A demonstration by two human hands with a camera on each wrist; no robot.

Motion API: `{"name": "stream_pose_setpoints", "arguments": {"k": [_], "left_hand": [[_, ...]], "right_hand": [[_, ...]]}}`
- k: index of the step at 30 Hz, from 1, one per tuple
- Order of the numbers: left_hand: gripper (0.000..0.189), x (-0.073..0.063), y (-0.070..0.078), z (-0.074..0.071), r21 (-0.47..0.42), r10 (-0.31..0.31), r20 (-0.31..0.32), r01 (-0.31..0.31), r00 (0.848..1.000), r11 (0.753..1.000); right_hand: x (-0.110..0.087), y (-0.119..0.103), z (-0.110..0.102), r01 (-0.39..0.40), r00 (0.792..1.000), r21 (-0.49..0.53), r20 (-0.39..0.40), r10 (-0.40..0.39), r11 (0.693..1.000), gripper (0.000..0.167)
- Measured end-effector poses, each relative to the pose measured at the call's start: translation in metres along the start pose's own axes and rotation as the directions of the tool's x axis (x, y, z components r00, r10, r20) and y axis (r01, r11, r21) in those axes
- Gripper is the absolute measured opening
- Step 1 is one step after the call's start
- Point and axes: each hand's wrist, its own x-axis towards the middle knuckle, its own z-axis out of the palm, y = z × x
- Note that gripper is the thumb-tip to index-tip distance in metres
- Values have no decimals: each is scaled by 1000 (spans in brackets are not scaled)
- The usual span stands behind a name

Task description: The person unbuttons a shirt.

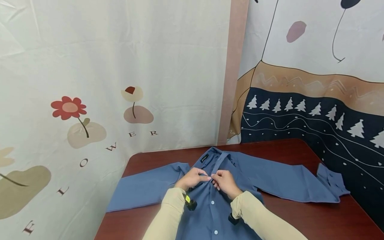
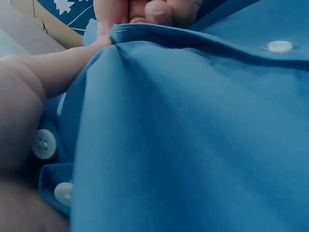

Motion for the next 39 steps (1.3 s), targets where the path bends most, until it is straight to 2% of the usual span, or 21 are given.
{"name": "stream_pose_setpoints", "arguments": {"k": [11,17,21,27,32,36,39], "left_hand": [[19,1,-12,4,-90,88,-78,-95,993,991],[20,0,-11,3,-146,125,-83,-136,989,980],[21,0,-13,3,-189,132,-80,-145,988,971],[20,1,-15,4,-207,120,-86,-136,989,969],[20,0,-13,3,-188,123,-106,-142,987,972],[21,0,-12,3,-153,108,-119,-126,987,980],[20,0,-12,4,-143,87,-114,-103,990,984]], "right_hand": [[1,-2,4,-9,1000,172,-3,10,985,26],[0,-4,5,-29,999,253,21,24,967,26],[1,-3,5,-43,999,308,42,32,951,25],[0,-1,4,-62,997,363,69,39,930,25],[0,-3,3,-45,998,310,56,29,950,25],[-1,-6,1,4,999,173,36,-10,985,22],[-2,-9,0,28,999,54,28,-29,998,18]]}}
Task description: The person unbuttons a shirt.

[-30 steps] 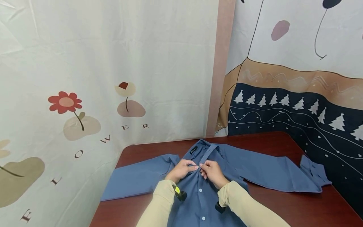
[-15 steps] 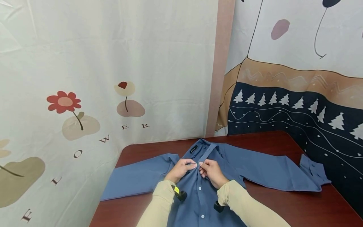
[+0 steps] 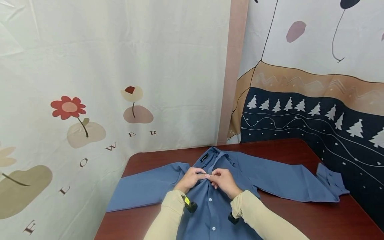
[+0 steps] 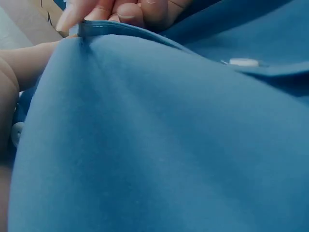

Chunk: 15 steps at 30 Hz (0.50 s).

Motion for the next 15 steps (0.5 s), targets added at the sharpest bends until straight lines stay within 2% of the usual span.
{"name": "stream_pose_setpoints", "arguments": {"k": [4,8,11,15], "left_hand": [[19,0,-2,0,-7,-12,9,12,1000,1000],[21,-1,-3,1,-20,5,14,-4,1000,1000],[22,-1,-3,1,-23,22,17,-21,1000,1000],[23,-2,-4,1,-20,35,17,-34,999,999]], "right_hand": [[-1,-2,0,16,1000,-96,-14,-17,995,13],[-1,-4,2,23,999,-135,-45,-29,991,13],[0,-3,3,5,998,-99,-60,-10,995,13],[1,0,3,-44,997,21,-59,45,999,13]]}}
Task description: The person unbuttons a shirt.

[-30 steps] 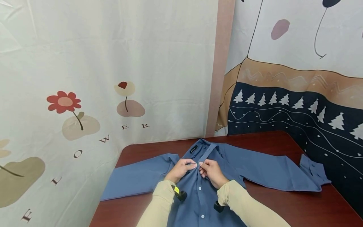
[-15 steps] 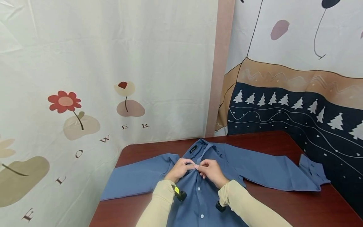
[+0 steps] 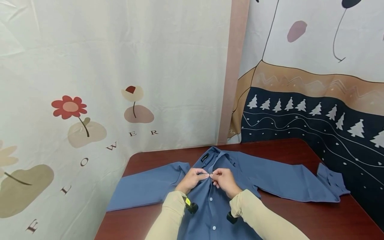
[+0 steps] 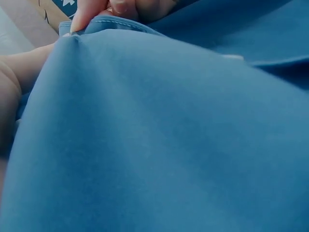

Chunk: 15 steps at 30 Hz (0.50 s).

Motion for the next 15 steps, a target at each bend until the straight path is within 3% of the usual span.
{"name": "stream_pose_setpoints", "arguments": {"k": [4,11,15], "left_hand": [[22,-2,3,0,1,5,-3,-5,1000,1000],[20,-18,34,-1,-21,18,16,-17,1000,1000],[20,-18,34,-2,-34,18,26,-17,1000,999]], "right_hand": [[0,2,-2,-34,999,102,24,32,994,12],[-7,-7,-4,-55,996,152,82,43,987,11],[-1,2,-3,-82,992,216,111,59,973,11]]}}
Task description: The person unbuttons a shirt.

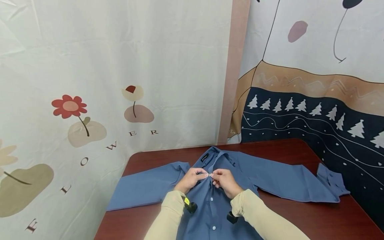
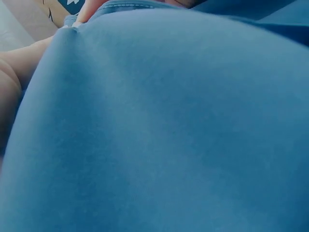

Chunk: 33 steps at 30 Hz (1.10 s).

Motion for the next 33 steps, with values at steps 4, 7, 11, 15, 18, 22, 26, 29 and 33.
{"name": "stream_pose_setpoints", "arguments": {"k": [4,7,11,15,18,22,26,29,33], "left_hand": [[20,0,1,-1,4,-4,17,4,1000,1000],[20,2,-3,-2,12,-9,36,8,999,1000],[20,9,-16,-4,3,-27,41,27,999,1000],[21,14,-27,-6,-5,-69,6,69,998,998],[21,14,-28,-7,-4,-91,-17,90,996,996],[18,15,-27,-9,-48,-71,-13,71,997,996],[17,14,-29,-10,-141,-35,43,41,998,989],[20,13,-29,-10,-209,-22,93,41,995,977],[24,11,-28,-10,-226,-5,116,32,993,974]], "right_hand": [[0,0,0,-37,999,48,-2,37,998,9],[0,-1,1,-43,999,33,-32,44,999,9],[-1,-1,1,-32,996,7,-78,33,999,10],[-1,0,-2,-29,995,8,-99,29,1000,11],[1,0,-3,-25,994,23,-108,27,999,10],[0,-2,-5,-7,993,38,-117,12,999,8],[-1,-3,-7,2,992,38,-126,3,999,8],[-1,-3,-8,11,992,43,-129,-5,999,9],[0,-3,-10,26,990,75,-141,-15,997,12]]}}
